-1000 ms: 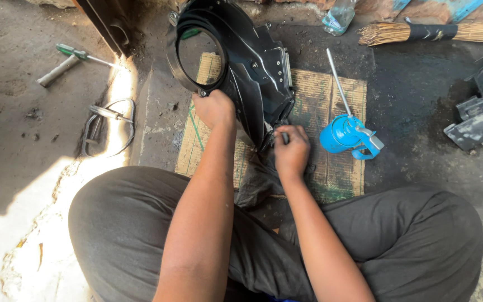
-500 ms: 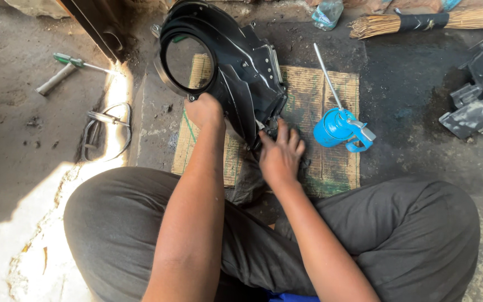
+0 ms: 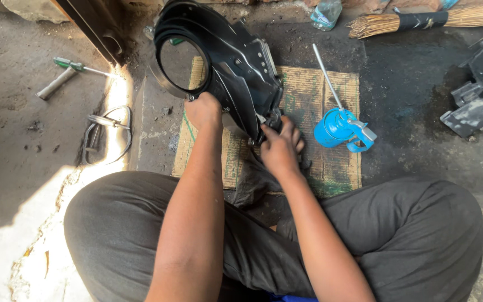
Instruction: The person sits on the floor and wipes a black motorcycle mudguard with a grey cloth. They repeatedly rub the surface, occasionally lifting the part to access different areas, and use a blue spray bottle to apply liquid to the cloth during the cleaning process.
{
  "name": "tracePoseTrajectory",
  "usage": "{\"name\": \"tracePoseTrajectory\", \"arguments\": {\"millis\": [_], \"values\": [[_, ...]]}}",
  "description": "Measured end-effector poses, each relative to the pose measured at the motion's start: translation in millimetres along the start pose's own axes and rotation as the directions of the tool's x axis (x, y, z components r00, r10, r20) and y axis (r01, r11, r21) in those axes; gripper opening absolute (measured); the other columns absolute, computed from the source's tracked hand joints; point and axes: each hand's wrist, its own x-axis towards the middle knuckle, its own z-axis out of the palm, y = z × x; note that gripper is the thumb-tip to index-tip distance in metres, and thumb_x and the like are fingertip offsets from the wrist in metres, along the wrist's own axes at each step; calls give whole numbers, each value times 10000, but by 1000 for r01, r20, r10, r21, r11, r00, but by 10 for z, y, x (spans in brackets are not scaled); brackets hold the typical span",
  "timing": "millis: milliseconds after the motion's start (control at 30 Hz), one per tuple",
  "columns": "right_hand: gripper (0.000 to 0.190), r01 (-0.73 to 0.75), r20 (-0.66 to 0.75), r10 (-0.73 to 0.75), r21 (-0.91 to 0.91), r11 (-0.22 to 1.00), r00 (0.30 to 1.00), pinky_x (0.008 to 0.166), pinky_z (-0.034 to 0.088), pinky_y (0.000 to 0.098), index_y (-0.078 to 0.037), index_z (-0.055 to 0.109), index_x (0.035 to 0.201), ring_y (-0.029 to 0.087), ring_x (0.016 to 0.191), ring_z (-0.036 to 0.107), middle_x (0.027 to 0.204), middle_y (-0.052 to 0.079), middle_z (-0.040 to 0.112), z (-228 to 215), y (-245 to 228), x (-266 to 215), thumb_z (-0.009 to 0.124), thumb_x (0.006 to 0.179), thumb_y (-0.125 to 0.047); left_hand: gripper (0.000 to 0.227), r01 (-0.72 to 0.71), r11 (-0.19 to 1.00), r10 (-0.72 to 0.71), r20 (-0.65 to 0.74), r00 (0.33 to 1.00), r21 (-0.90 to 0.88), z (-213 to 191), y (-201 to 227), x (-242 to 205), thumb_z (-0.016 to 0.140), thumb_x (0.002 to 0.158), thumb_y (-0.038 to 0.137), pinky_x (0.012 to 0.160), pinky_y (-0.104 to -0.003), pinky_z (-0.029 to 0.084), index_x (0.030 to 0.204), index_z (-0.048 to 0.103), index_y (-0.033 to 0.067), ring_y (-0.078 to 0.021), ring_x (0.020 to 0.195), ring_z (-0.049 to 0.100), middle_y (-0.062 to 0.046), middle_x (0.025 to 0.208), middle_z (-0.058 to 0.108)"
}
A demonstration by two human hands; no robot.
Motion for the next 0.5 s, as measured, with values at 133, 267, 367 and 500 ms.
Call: {"name": "tracePoseTrajectory", "arguments": {"millis": [133, 267, 367, 500], "values": [[270, 77, -110, -71, 52, 996, 991, 1074, 397, 472, -127, 789, 1014, 285, 1193, 568, 1203, 48, 677, -32, 57, 74, 670, 806, -4, 396, -17, 996, 17, -3, 1000, 90, -33, -5, -12, 532, 835, 159, 951, -425, 516, 1120, 710, -50, -395, 1085, 691, -246, 1161, 723], [246, 9, -110, 13, 199, 980, 994, 990, 475, 410, -59, 725, 1069, 304, 1046, 628, 1085, 75, 675, -22, 65, 100, 657, 840, 2, 409, -17, 999, 16, 22, 1000, 39, -59, 40, -62, 519, 794, 133, 912, -423, 527, 1128, 685, -33, -380, 1041, 710, -235, 1130, 724], [330, 64, -160, -39, 158, 985, 986, 1010, 461, 429, -28, 731, 1146, 334, 1101, 591, 1146, 105, 660, -47, 17, 118, 641, 832, 19, 394, -9, 998, 7, 31, 1000, 62, -45, 53, -67, 512, 807, 138, 906, -426, 531, 1107, 683, -52, -382, 1037, 714, -237, 1128, 723], [339, 26, -120, -22, 31, 999, 992, 1045, 345, 523, -56, 799, 1063, 340, 1228, 501, 1278, 144, 612, -158, -70, 66, 674, 751, -9, 393, -22, 997, 21, 16, 1000, 76, -33, 45, -79, 519, 820, 158, 922, -418, 522, 1115, 663, -58, -378, 1054, 700, -237, 1143, 715]]}}
